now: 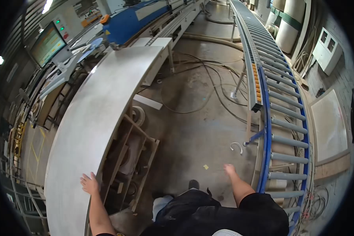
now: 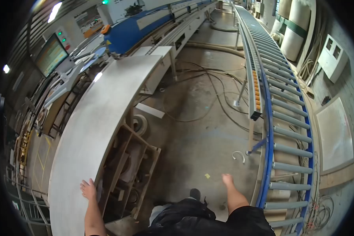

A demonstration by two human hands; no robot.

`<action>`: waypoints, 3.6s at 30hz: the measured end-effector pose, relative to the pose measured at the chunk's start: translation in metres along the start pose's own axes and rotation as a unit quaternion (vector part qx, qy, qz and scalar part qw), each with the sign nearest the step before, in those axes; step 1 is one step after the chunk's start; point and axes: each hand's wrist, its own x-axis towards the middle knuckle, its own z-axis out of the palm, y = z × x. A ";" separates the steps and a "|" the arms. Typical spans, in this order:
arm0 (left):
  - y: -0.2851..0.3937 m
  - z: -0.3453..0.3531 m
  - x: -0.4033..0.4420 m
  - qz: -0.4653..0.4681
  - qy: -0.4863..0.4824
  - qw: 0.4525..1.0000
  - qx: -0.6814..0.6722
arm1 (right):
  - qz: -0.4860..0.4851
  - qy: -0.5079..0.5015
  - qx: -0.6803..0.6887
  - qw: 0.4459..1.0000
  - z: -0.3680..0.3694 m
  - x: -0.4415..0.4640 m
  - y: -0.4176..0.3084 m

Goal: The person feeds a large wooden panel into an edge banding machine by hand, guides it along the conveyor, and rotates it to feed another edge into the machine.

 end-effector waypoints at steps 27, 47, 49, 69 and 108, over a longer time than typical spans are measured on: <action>0.046 -0.019 -0.028 0.006 0.247 0.968 -0.053 | -0.201 -0.081 -0.154 0.964 0.063 -0.006 -0.273; 0.499 -0.065 0.018 0.297 0.021 0.952 -0.064 | -0.108 0.450 -0.404 0.789 -0.201 0.108 -0.540; 0.520 -0.074 0.025 0.234 -0.046 0.971 -0.020 | -0.082 0.372 -0.394 0.836 -0.222 0.116 -0.554; 0.532 -0.068 0.029 0.240 -0.003 0.970 -0.039 | -0.128 0.317 -0.323 0.883 -0.260 0.192 -0.552; 0.531 -0.063 0.027 0.264 0.036 0.964 -0.007 | -0.106 0.331 -0.339 0.874 -0.250 0.178 -0.562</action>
